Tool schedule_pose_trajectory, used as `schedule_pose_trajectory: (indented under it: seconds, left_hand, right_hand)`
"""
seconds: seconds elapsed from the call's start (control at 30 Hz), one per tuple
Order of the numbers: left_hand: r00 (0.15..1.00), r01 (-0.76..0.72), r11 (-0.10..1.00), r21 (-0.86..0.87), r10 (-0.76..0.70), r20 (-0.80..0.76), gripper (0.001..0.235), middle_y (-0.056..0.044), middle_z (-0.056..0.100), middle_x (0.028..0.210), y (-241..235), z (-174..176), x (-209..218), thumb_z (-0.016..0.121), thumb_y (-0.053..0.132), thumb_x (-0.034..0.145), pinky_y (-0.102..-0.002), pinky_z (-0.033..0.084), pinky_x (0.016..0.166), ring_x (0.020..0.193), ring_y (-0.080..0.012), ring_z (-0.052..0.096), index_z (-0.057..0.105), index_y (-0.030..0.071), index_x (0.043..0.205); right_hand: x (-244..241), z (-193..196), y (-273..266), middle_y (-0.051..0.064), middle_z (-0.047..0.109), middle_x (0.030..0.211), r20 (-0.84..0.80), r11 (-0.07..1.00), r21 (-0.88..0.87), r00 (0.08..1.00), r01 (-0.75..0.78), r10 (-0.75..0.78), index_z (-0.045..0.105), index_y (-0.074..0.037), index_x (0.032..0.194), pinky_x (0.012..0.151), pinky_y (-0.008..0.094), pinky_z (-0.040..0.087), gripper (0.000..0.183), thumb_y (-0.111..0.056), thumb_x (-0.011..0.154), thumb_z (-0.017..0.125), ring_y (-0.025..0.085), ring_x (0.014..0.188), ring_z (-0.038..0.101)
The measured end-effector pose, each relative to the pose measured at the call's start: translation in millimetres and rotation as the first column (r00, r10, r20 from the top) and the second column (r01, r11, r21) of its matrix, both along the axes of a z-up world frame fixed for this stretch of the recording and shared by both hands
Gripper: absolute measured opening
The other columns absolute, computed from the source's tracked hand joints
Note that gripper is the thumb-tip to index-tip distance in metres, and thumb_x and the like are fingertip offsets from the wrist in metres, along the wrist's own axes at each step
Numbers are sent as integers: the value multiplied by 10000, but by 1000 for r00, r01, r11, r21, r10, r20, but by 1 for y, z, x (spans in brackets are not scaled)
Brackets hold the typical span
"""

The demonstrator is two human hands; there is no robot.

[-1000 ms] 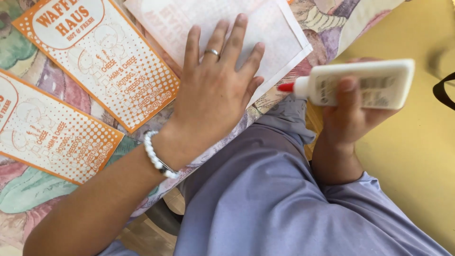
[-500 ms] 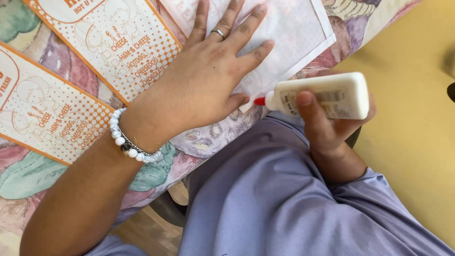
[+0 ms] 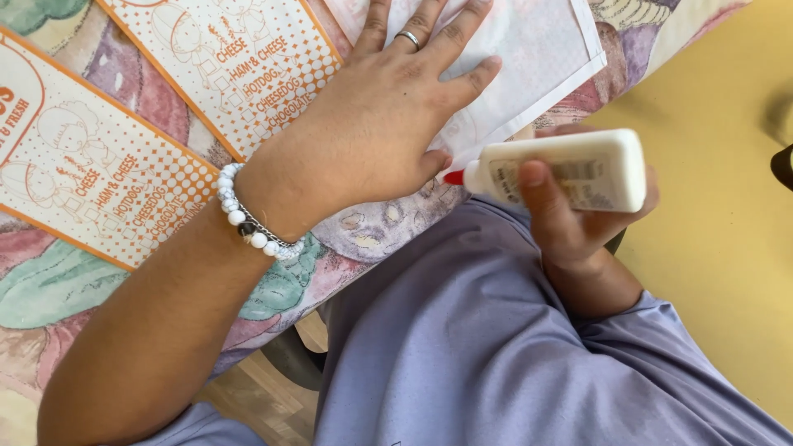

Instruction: Applying glue to the edges of paper sheets and folding them to assemble small packets.

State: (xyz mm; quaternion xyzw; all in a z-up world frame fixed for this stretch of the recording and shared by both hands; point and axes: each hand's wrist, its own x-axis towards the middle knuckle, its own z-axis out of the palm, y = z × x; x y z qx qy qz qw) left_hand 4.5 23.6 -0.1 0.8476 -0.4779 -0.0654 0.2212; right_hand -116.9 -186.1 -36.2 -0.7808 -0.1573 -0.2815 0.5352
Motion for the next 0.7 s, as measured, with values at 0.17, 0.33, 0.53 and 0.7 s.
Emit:
schedule_pose_trajectory:
  seconds: [0.17,0.33,0.53,0.7]
  left_hand:
    - [1000,-12,1000,2,12,-2,848,-222,213,1639,-1,-6,-1,779,402,780,-721,171,1160,1496,-465,232,518,86,1522]
    - [1000,-4,1000,4,4,20,852,-223,224,1628,-2,-8,-1,778,417,783,-730,212,1136,1471,-480,303,521,88,1525]
    - [999,-13,1000,-2,13,31,871,-212,247,1620,-2,-7,0,805,420,752,-724,237,1124,1450,-469,336,527,96,1512]
    - [994,-24,1000,-16,25,108,855,-218,300,1599,-2,-11,0,796,454,738,-693,285,1110,1416,-452,387,566,116,1488]
  right_hand:
    - [3,-13,-23,378,488,1143,-4,959,172,974,226,-229,276,-186,1275,761,643,566,584,127,984,675,484,903,542]
    - [-3,-12,-10,387,500,1172,-35,954,206,976,219,-217,252,-206,1233,816,647,587,580,109,994,677,479,964,564]
    - [-6,-14,-8,433,474,1138,-4,998,41,999,37,-37,211,-265,1368,762,625,588,748,167,936,643,490,907,566]
    - [14,-17,-55,329,539,1076,-7,920,141,929,366,-369,325,-109,1263,666,599,683,535,48,1040,785,474,779,661]
